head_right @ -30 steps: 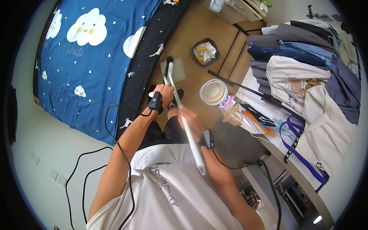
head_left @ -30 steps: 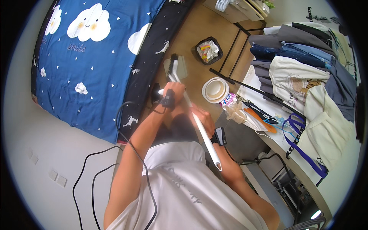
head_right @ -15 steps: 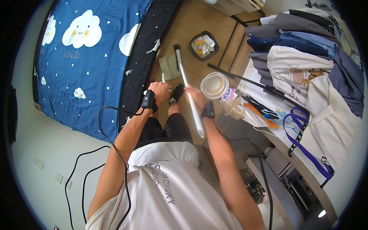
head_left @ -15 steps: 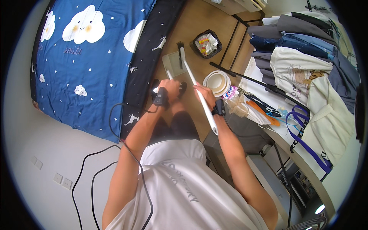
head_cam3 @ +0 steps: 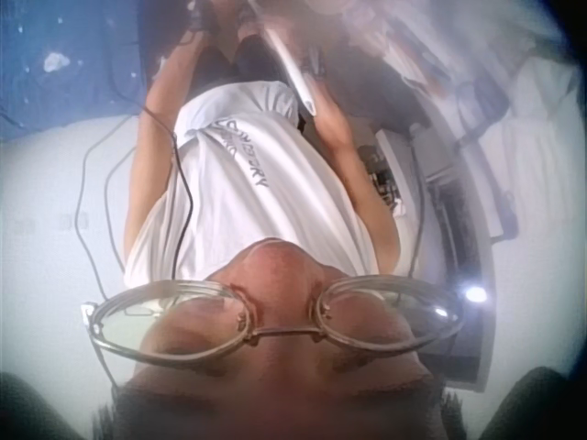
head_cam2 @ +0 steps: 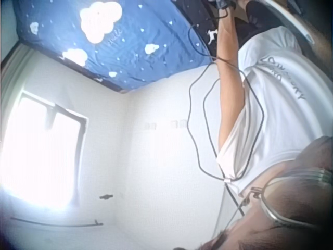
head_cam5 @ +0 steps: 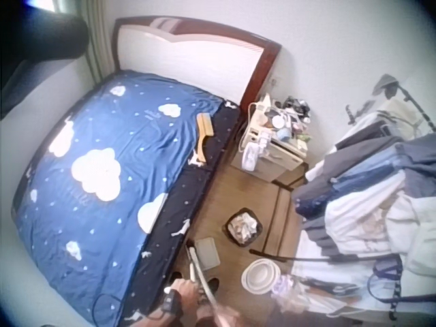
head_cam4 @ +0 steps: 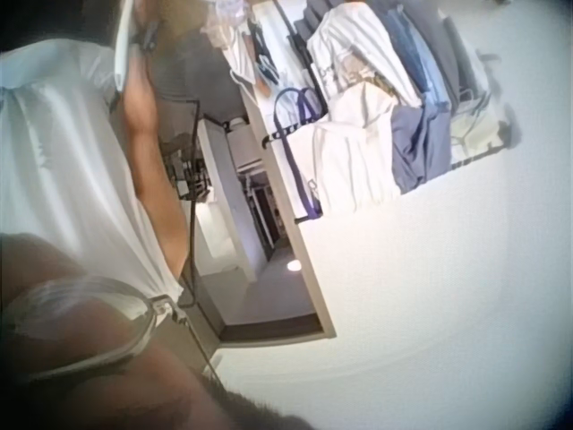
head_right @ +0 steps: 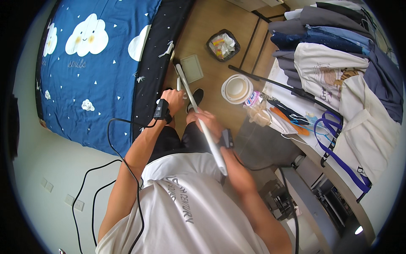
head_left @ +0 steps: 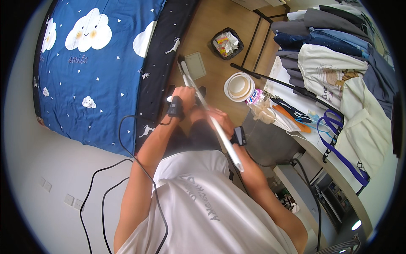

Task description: The person sweeps a bedroom floor with a broom and dustpan, gathering debris into the dustpan and emptying it into a nearby trash bin. The person then continues sweeping the remaining floor area.

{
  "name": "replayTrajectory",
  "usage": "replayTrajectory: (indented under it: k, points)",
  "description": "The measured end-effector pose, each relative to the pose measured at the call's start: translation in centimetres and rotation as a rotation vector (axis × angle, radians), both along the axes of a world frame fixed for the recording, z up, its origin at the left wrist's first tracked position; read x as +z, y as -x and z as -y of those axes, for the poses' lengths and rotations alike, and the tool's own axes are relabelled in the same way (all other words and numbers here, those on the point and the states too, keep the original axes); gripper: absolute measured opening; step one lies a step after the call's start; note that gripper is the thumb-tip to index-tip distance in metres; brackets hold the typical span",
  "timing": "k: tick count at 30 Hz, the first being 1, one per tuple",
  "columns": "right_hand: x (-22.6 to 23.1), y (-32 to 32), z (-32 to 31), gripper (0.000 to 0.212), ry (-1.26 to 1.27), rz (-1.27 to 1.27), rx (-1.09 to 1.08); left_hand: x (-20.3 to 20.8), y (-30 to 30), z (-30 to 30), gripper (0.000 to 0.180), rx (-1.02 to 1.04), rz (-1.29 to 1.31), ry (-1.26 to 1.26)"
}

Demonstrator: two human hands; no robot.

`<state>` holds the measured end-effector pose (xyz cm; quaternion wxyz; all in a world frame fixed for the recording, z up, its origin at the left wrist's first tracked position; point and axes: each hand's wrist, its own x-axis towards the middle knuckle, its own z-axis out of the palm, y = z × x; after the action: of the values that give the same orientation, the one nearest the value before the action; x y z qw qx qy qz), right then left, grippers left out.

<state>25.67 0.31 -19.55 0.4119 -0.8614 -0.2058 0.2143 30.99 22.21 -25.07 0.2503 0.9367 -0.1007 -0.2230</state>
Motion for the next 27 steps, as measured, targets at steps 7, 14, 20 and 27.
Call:
replayTrajectory:
  k: [7,14,20,27]
  points:
    - [7.5,0.0,4.0,0.018,-0.007,-0.004,-0.261,1.5,1.1,-1.3,0.019,0.089,-0.092,0.015]
    - [11.7,1.5,7.0,0.018,-0.098,-0.125,-0.832,0.4,5.2,-2.2,0.033,0.354,-0.141,0.016]
    - [8.3,2.1,6.8,0.036,-0.291,-0.146,-1.338,-2.3,8.4,-1.8,0.027,0.498,-0.102,0.089]
    - [-2.3,1.2,4.8,0.045,-0.484,-0.187,-1.478,-4.2,10.2,-1.1,0.021,0.431,-0.08,0.251]
